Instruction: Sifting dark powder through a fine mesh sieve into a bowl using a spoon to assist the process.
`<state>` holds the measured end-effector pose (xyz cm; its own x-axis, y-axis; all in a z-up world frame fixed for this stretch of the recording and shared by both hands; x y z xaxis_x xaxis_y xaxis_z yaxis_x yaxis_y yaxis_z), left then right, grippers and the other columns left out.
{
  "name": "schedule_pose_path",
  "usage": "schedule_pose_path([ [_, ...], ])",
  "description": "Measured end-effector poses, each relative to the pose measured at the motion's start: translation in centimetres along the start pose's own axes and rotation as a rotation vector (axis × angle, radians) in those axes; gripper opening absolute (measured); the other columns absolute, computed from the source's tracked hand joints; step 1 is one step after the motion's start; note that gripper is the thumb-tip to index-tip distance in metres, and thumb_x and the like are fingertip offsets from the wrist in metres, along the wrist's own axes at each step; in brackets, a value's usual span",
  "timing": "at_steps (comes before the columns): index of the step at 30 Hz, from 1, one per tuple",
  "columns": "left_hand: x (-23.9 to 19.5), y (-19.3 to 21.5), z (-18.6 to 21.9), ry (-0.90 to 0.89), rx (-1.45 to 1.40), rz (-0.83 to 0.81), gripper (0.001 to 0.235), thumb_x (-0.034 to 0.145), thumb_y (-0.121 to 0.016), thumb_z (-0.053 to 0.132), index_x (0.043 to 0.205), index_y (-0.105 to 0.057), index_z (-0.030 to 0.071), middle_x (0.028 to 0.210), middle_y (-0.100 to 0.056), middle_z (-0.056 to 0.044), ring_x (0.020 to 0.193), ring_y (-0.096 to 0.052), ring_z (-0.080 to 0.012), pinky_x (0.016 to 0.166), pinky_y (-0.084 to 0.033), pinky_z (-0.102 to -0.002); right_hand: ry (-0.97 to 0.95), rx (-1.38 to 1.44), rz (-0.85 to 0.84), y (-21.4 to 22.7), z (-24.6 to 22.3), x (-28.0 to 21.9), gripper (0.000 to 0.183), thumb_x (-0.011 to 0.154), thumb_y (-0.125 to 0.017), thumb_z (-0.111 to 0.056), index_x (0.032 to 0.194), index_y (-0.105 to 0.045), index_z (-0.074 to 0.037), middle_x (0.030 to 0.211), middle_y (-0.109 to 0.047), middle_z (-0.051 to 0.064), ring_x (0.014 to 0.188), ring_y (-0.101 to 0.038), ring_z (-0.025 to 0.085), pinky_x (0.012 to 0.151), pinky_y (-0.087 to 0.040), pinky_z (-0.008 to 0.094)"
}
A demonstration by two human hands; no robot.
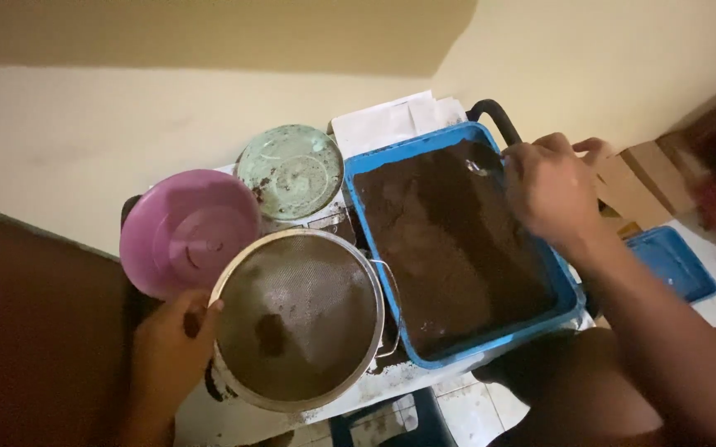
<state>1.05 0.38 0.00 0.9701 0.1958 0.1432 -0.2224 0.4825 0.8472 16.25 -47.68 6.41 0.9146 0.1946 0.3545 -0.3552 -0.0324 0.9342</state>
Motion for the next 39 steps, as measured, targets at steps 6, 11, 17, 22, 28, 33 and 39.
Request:
schedule_pose_path([
  [6, -0.1, 0.5, 0.9, 0.066, 0.013, -0.017, 0.016, 0.091, -0.071, 0.028, 0.100, -0.075, 0.014, 0.086, -0.078, -0.004, 0.077, -0.071, -0.0249, 0.072, -0.052, -0.040, 0.071, 0.110, -0.047, 1.0, -1.1, 0.0, 0.041, 0.107, -0.037, -0.022, 0.106, -0.075, -0.006, 0.112, -0.076, 0.017, 0.114, -0.064, 0.035, 0.090, -0.028, 0.058],
  [11, 0.0, 0.7, 1.0, 0.033, -0.007, -0.040, 0.019, 0.092, -0.069, 0.028, 0.101, -0.074, 0.012, 0.087, -0.078, -0.004, 0.077, -0.072, -0.0226, 0.071, -0.052, -0.039, 0.067, 0.111, -0.017, 1.3, -0.9, -0.1, 0.039, 0.105, -0.038, -0.022, 0.096, -0.073, -0.007, 0.094, -0.071, 0.020, 0.092, -0.065, 0.034, 0.082, -0.028, 0.052],
  [17, 0.0, 1.1, 2.0, 0.153, -0.046, -0.059, 0.018, 0.091, -0.070, 0.028, 0.100, -0.077, 0.014, 0.083, -0.079, -0.004, 0.074, -0.071, -0.0221, 0.069, -0.052, -0.038, 0.034, 0.159, -0.011, 2.1, -0.3, -0.3, 0.036, 0.109, -0.045, -0.025, 0.104, -0.076, -0.007, 0.104, -0.074, 0.020, 0.107, -0.063, 0.037, 0.090, -0.029, 0.062],
  [22, 0.0, -0.1, 0.4, 0.120, -0.056, -0.049, 0.012, 0.091, -0.071, 0.026, 0.096, -0.075, 0.015, 0.075, -0.072, -0.004, 0.067, -0.065, -0.0226, 0.067, -0.048, -0.039, 0.137, 0.004, 0.175, 3.3, -0.9, -2.1, 0.022, 0.114, -0.057, -0.023, 0.118, -0.076, -0.013, 0.110, -0.075, 0.013, 0.114, -0.066, 0.034, 0.096, -0.038, 0.057],
  [28, 0.1, 0.8, 1.9, 0.121, -0.022, -0.071, 0.018, 0.093, -0.067, 0.030, 0.102, -0.073, 0.016, 0.087, -0.076, -0.007, 0.078, -0.071, -0.0301, 0.069, -0.050, -0.045, 0.300, 0.496, 0.151, 11.0, -6.5, -5.4, 0.027, 0.106, -0.055, -0.004, 0.126, -0.072, 0.005, 0.129, -0.068, 0.028, 0.121, -0.065, 0.041, 0.114, -0.046, 0.050],
  [33, -0.2, 0.6, 1.6, 0.051, -0.014, -0.023, 0.020, 0.094, -0.067, 0.032, 0.101, -0.072, 0.014, 0.085, -0.075, -0.006, 0.074, -0.069, -0.0297, 0.066, -0.048, -0.046, 0.307, 0.715, 0.228, 13.1, -10.6, -6.9, 0.035, 0.113, -0.036, 0.003, 0.131, -0.058, 0.023, 0.132, -0.058, 0.043, 0.129, -0.056, 0.051, 0.120, -0.043, 0.056],
  [39, -0.2, 0.8, 1.6, 0.053, -0.040, -0.047, 0.017, 0.093, -0.068, 0.029, 0.100, -0.072, 0.014, 0.086, -0.076, -0.007, 0.075, -0.071, -0.0297, 0.066, -0.050, -0.045, 0.308, 0.551, 0.253, 7.8, -4.8, -4.5, 0.026, 0.118, -0.049, 0.008, 0.134, -0.067, 0.017, 0.128, -0.063, 0.034, 0.127, -0.057, 0.046, 0.116, -0.044, 0.053],
])
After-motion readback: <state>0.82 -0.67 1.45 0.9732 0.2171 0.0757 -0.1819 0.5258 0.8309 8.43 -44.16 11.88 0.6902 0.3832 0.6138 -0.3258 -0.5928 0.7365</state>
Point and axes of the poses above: each hand's wrist, its own x-axis towards the middle knuckle, its own y-axis out of the back of the hand, z = x × y, the point moved 1 cm from there along x, towards the middle knuckle
